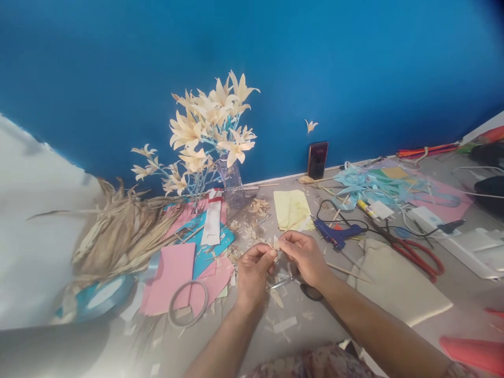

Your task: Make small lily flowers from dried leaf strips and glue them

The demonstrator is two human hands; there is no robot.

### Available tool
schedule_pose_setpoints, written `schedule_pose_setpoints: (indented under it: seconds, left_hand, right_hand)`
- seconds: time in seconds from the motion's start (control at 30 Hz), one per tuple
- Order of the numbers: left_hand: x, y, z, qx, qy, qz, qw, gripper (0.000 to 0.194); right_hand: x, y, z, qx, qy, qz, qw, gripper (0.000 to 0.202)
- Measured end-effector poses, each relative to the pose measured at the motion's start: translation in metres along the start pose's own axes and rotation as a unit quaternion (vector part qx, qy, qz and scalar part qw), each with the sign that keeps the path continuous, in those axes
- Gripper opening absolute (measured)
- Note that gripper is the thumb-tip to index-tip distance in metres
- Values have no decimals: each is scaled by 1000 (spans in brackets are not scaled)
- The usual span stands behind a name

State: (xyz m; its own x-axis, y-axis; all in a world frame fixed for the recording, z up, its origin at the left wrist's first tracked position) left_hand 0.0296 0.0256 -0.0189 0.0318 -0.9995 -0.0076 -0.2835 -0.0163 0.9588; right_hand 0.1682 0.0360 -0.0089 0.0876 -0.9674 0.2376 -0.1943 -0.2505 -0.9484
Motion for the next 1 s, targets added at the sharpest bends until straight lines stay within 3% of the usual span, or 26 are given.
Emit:
schedule_pose_setpoints:
  seconds: [0.13, 0.27, 0.37, 0.63, 0.83, 1.0]
  left_hand:
    - [0, 0, 0, 4, -28, -3, 1000, 25]
    - [0, 1, -1, 25, -37, -3, 999, 25]
    - [-1, 1, -1, 16, -29, 1, 999, 25]
    - [-1, 6, -1, -28, -11, -6, 1000, 20]
    - [1, 16, -5, -74, -14, -10, 997, 20]
    - [0, 17, -3, -108, -9, -10, 994, 21]
  right_hand:
    - [-2, 3, -1, -45, -52, -39, 997, 37]
    - [-3, 3, 0, -83, -60, -85, 991, 41]
    - [-2, 1, -1, -82, -63, -80, 991, 38]
    - [-5, 1, 1, -114, 23, -67, 991, 37]
    - [-3, 2, 0, -28, -9, -38, 999, 32]
    - [0, -1, 0, 36, -1, -7, 999, 34]
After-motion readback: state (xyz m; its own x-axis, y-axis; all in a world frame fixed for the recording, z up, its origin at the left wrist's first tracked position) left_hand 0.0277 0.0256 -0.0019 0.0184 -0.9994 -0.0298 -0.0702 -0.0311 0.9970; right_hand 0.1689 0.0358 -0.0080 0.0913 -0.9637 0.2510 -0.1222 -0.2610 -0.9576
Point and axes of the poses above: each hand's wrist, its own x-axis away from the middle knuckle, its own z-axis out of the back of the hand, y = z × x, the point moved 2 cm from there along -x, towards the middle knuckle, and after that the axes turned 11 degrees about -z, right-handed, at the moved point
